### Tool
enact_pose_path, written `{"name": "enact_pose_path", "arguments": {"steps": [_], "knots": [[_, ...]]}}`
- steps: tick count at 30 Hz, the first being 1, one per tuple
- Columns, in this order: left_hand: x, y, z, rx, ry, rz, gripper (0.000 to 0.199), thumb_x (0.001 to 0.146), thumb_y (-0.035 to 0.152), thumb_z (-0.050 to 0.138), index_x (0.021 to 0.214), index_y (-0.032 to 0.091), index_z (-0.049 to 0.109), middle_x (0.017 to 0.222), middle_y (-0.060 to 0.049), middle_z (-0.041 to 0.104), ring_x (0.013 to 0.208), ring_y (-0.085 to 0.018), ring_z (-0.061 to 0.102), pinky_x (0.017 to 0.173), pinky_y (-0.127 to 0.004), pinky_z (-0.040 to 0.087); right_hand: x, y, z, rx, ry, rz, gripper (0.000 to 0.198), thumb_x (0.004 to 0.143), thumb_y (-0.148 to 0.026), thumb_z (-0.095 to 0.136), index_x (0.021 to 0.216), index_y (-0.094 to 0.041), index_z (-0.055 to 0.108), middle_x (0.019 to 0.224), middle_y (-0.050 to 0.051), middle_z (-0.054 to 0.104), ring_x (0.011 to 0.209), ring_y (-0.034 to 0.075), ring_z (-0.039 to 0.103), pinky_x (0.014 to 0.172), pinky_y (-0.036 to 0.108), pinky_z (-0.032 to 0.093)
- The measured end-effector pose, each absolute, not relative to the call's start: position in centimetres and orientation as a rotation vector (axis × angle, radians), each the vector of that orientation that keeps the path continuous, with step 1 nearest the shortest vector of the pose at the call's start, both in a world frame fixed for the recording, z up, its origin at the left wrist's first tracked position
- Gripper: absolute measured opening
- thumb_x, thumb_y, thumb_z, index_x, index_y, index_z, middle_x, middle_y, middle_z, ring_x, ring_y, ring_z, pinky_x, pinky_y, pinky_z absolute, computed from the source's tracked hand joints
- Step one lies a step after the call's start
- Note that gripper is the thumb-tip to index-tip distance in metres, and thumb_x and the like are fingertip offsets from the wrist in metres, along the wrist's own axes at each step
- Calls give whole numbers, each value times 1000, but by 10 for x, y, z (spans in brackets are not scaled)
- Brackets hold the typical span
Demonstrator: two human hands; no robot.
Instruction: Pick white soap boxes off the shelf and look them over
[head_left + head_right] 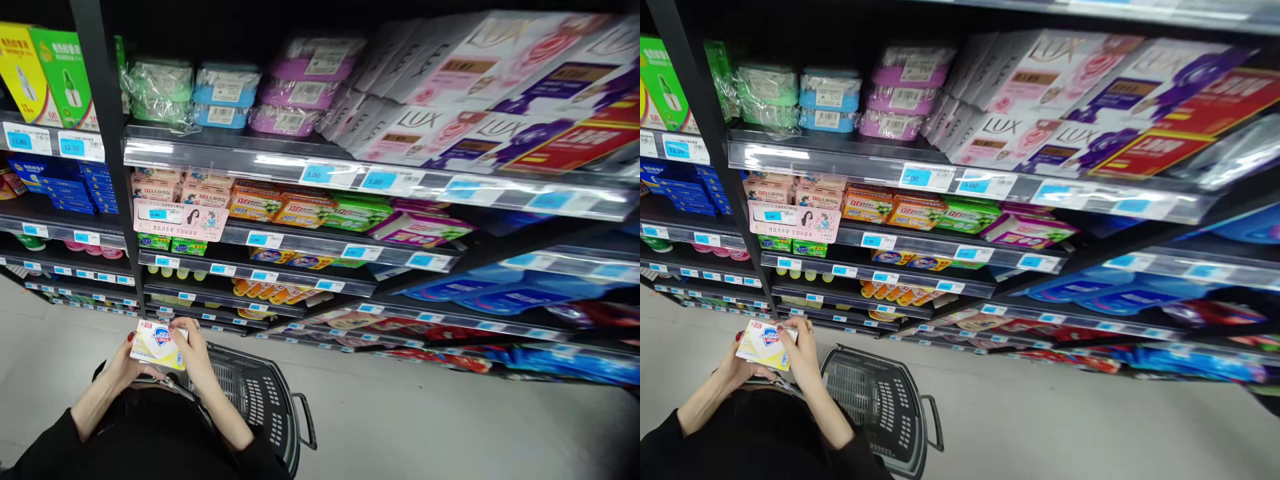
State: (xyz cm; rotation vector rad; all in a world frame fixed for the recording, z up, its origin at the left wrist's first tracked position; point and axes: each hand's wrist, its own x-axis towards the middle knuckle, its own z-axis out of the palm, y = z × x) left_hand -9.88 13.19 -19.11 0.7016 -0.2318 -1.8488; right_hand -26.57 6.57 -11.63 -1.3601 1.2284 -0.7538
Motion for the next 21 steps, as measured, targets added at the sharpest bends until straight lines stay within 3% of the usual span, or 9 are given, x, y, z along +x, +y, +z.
{"name": "enact_pose_path", "arguments": {"steps": [5, 8, 10, 12, 15, 18, 21], "knots": [[-109, 126, -188, 556, -252, -1903, 60, 70, 58, 77, 113, 17, 73, 113, -17, 73, 101, -41, 69, 70, -53, 62, -283, 65, -117, -1366, 933, -765, 46, 82, -59, 58, 109, -23, 62, 132, 12, 48, 134, 30, 42, 112, 44, 35], [-110, 121, -182, 480, -314, -1945, 61, 73, 60, 75, 114, 16, 73, 116, -18, 72, 103, -41, 69, 73, -51, 62, -300, 65, -102, -1498, 776, -666, 72, 81, -63, 62, 139, -25, 42, 147, 12, 38, 142, 29, 35, 119, 45, 26], [-111, 118, -180, 464, -327, -1938, 64, 74, 62, 73, 117, 16, 71, 118, -19, 71, 103, -42, 68, 72, -52, 62, -308, 66, -95, -1572, 711, -555, 103, 70, -64, 73, 149, -26, 21, 155, 14, 28, 144, 31, 31, 120, 47, 23], [-111, 115, -177, 454, -322, -1922, 65, 74, 63, 72, 121, 18, 69, 120, -19, 70, 106, -44, 66, 69, -55, 62, -311, 68, -92, -1676, 745, -489, 123, 54, -57, 87, 149, -25, 16, 156, 16, 23, 147, 33, 26, 121, 49, 21], [-108, 112, -168, 445, -364, -1899, 70, 74, 60, 74, 132, 22, 61, 125, -18, 67, 108, -44, 65, 67, -56, 62, -310, 69, -93, -1790, 893, -560, 99, 59, -41, 88, 139, -24, 32, 148, 15, 32, 142, 32, 34, 117, 48, 30], [-104, 107, -154, 423, -477, -1912, 95, 69, 59, 79, 150, 33, 36, 144, -18, 53, 112, -43, 63, 70, -55, 62, -306, 67, -92, -1816, 878, -695, 69, 72, -34, 78, 130, -25, 41, 136, 13, 45, 130, 27, 47, 109, 43, 41], [-101, 104, -144, 419, -558, -1907, 117, 63, 61, 82, 155, 41, 11, 157, -17, 35, 124, -47, 54, 71, -57, 62, -304, 64, -88, -1825, 754, -745, 73, 71, -37, 80, 131, -26, 39, 139, 13, 42, 133, 28, 44, 109, 44, 41]]}}
